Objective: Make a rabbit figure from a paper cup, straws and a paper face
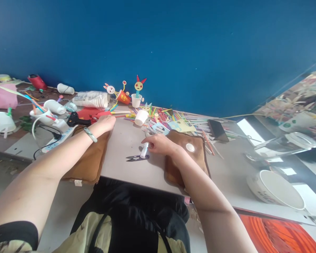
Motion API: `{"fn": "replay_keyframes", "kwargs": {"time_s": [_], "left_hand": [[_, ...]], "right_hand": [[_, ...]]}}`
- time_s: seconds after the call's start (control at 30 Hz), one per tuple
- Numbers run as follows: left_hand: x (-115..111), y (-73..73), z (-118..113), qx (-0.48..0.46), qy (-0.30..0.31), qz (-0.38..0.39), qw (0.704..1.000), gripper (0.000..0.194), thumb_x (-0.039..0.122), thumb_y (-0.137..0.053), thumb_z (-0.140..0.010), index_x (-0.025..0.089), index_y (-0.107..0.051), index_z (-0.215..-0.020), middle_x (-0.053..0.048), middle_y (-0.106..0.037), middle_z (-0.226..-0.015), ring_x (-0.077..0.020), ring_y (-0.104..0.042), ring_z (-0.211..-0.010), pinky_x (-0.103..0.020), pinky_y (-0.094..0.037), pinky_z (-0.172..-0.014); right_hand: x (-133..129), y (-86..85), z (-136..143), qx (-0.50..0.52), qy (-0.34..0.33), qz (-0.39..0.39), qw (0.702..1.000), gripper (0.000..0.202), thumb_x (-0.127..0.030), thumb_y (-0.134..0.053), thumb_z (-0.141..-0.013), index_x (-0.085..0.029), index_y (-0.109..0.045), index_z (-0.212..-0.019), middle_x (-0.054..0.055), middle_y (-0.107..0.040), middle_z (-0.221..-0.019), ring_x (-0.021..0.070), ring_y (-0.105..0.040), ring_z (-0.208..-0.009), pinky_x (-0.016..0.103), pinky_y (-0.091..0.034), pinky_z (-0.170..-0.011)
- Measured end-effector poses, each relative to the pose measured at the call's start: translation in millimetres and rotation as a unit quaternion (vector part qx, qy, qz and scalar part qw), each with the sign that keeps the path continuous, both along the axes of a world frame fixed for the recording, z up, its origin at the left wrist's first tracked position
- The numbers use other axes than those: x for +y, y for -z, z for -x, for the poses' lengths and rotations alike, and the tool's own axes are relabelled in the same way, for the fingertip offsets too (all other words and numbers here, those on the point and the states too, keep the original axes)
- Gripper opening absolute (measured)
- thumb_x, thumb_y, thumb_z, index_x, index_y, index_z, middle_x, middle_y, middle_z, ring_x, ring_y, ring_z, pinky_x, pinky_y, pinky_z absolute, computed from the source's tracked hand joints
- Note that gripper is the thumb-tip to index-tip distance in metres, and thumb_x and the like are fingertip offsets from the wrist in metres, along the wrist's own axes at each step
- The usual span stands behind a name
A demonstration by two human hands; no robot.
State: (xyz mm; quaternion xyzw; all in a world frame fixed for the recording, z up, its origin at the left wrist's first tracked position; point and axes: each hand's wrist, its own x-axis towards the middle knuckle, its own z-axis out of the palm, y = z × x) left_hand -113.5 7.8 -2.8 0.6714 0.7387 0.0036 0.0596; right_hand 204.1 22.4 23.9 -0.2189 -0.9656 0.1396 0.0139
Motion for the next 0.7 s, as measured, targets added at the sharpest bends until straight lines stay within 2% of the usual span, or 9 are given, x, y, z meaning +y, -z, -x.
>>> {"fn": "replay_keyframes", "kwargs": {"time_s": [0.07,0.17,0.33,0.5,0.7], "left_hand": [[4,-3.4,-1,0.027,-0.025,0.028,0.999,0.017,0.018,-0.063,-0.071,0.012,-0.076,-0.079,-0.027,-0.075,-0.091,-0.0356,-0.071,-0.087,-0.042,-0.053,-0.076],[10,-11.1,-1,0.046,-0.048,0.062,0.996,0.017,0.017,-0.068,-0.066,0.017,-0.077,-0.080,-0.019,-0.077,-0.091,-0.0301,-0.071,-0.083,-0.035,-0.052,-0.072],[12,-24.4,6,0.041,-0.058,0.074,0.995,0.022,0.018,-0.069,-0.065,0.023,-0.078,-0.084,-0.010,-0.078,-0.103,-0.0230,-0.070,-0.082,-0.027,-0.048,-0.065],[10,-25.9,13,0.027,-0.028,0.099,0.994,0.014,0.022,-0.073,-0.061,0.025,-0.076,-0.074,-0.004,-0.078,-0.084,-0.0196,-0.067,-0.071,-0.026,-0.044,-0.059],[13,-21.6,14,0.036,-0.020,0.110,0.993,0.006,0.023,-0.072,-0.061,0.022,-0.074,-0.066,-0.006,-0.076,-0.074,-0.0191,-0.064,-0.065,-0.027,-0.042,-0.058]], "right_hand": [[-4,-0.8,2,-0.014,-0.004,-0.007,1.000,0.045,-0.011,-0.059,-0.076,-0.025,-0.075,-0.116,0.005,-0.077,-0.088,0.0194,-0.067,-0.078,0.027,-0.040,-0.069],[-7,-1.0,4,-0.032,-0.017,-0.013,0.999,0.047,-0.009,-0.059,-0.076,-0.027,-0.076,-0.116,0.005,-0.079,-0.093,0.0206,-0.069,-0.082,0.028,-0.041,-0.070],[-10,1.1,7,-0.048,-0.035,-0.007,0.998,0.040,-0.009,-0.061,-0.080,-0.028,-0.078,-0.111,0.004,-0.079,-0.098,0.0198,-0.070,-0.086,0.026,-0.041,-0.069],[-9,6.3,8,-0.061,-0.042,-0.004,0.997,0.041,-0.007,-0.060,-0.081,-0.031,-0.077,-0.109,0.003,-0.079,-0.098,0.0193,-0.069,-0.087,0.026,-0.038,-0.067],[-8,11.0,9,-0.063,-0.036,-0.014,0.997,0.037,-0.009,-0.059,-0.079,-0.026,-0.077,-0.107,0.004,-0.078,-0.095,0.0195,-0.067,-0.083,0.027,-0.037,-0.065]]}}
